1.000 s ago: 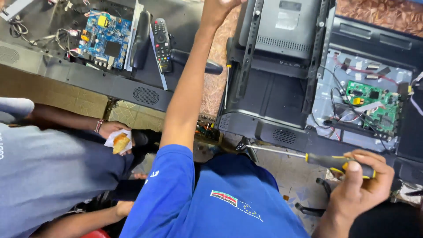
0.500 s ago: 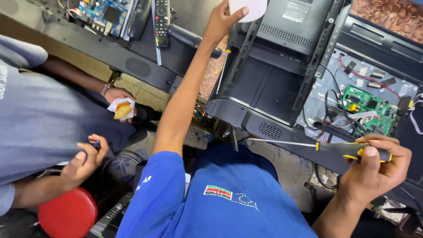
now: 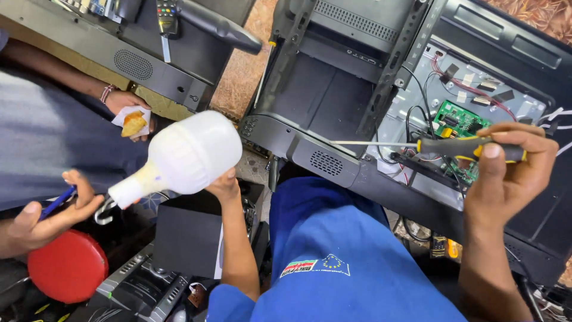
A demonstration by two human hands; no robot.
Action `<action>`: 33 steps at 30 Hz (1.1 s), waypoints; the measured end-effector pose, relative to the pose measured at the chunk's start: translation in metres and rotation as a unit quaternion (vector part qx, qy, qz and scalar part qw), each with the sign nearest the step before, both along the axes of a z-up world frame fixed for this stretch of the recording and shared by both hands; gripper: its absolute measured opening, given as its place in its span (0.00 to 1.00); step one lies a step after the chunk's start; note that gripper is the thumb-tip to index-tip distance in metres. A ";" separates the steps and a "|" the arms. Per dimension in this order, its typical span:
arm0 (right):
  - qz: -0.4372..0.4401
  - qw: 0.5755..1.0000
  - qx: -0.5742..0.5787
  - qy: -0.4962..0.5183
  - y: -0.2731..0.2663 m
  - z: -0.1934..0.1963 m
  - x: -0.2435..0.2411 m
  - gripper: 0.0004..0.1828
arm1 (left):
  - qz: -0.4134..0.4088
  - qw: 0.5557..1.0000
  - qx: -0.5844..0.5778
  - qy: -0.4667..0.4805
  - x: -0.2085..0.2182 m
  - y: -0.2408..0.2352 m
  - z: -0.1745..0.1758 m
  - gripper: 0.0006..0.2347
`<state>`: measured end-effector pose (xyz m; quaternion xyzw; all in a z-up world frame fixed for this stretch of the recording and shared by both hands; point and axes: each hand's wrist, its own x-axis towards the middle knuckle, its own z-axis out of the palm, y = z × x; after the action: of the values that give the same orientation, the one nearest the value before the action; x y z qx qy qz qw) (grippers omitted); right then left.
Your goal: The person uses a screwdriver to remove screws from the back panel of a television set. They then detach the panel and proceed to disconnect several internal cables and wires from the circuit board and other components.
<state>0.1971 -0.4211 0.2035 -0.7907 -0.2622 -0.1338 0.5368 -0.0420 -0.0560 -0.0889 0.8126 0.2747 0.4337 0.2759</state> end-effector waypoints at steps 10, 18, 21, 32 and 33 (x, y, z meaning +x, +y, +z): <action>0.206 0.974 -0.060 -0.075 0.130 0.007 0.008 0.09 | 0.378 0.922 0.047 0.075 -0.067 -0.036 -0.040 0.27; 0.327 0.939 -0.012 -0.108 0.241 -0.004 0.020 0.08 | 0.364 0.809 0.410 0.209 -0.053 -0.029 -0.017 0.30; 0.366 0.923 -0.048 -0.108 0.277 -0.006 0.019 0.07 | 0.398 0.793 0.381 0.260 -0.086 -0.045 -0.108 0.29; 0.477 0.857 -0.180 -0.077 0.329 -0.009 0.024 0.06 | 0.239 0.871 -0.358 -0.237 0.074 -0.016 0.112 0.16; 0.473 0.858 -0.183 -0.080 0.329 -0.012 0.025 0.07 | 0.229 0.878 -0.382 -0.177 0.077 -0.016 0.109 0.12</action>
<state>0.2217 -0.0919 0.1918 -0.6422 -0.6663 0.1238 0.3582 0.0354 -0.0719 0.0203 0.4683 0.5435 0.4831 0.5019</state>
